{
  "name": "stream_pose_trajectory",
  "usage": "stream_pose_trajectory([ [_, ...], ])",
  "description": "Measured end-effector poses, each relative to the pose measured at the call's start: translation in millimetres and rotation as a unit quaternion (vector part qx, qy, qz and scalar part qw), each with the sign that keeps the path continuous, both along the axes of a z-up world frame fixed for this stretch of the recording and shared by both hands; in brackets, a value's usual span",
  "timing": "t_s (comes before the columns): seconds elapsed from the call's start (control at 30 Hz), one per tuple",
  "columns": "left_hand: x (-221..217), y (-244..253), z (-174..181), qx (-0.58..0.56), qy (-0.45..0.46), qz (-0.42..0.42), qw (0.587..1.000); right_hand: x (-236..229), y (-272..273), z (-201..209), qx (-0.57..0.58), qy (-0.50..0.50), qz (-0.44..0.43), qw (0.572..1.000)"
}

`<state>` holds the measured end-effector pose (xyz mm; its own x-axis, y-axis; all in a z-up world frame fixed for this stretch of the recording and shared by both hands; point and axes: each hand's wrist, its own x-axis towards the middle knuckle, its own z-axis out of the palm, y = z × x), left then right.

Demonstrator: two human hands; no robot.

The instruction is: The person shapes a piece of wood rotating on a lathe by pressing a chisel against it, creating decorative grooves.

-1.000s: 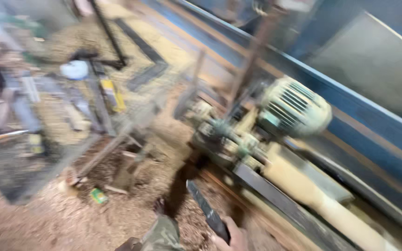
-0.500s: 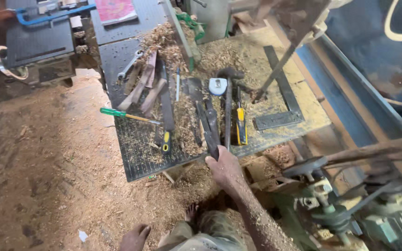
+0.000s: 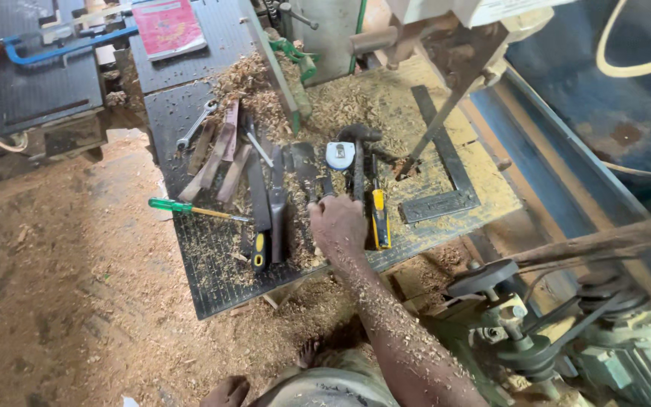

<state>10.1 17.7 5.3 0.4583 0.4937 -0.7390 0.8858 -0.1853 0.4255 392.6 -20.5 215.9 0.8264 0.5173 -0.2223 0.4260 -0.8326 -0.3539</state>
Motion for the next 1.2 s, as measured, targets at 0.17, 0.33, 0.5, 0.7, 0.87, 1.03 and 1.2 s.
stream_pose_trajectory([
  [0.17,24.3,6.2,42.2,-0.042,-0.026,0.018,0.999,37.6,-48.3,-27.8,0.075,-0.086,-0.118,0.986],
  [0.33,85.1,-11.5,134.9,-0.092,-0.143,-0.121,0.978,46.0,-79.4,-32.1,0.190,0.130,-0.157,0.960],
  [0.5,189.8,-35.1,253.1,-0.139,-0.304,-0.036,0.942,-57.0,-186.3,4.4,0.571,0.450,-0.133,0.674],
  [0.7,242.7,-64.6,295.6,-0.541,-0.344,-0.045,0.766,-145.1,-283.7,9.1,0.584,0.417,-0.188,0.670],
  [0.87,252.0,-115.7,287.6,-0.595,-0.248,-0.083,0.760,-186.0,-334.4,-6.6,0.613,0.365,-0.207,0.669],
  [1.03,256.3,-170.9,281.2,-0.572,-0.188,-0.119,0.789,-220.3,-376.0,-16.0,0.640,0.354,-0.281,0.621],
  [1.2,246.2,-242.4,262.7,-0.583,-0.151,-0.122,0.789,-260.3,-423.9,-22.0,0.666,0.273,-0.304,0.625],
])
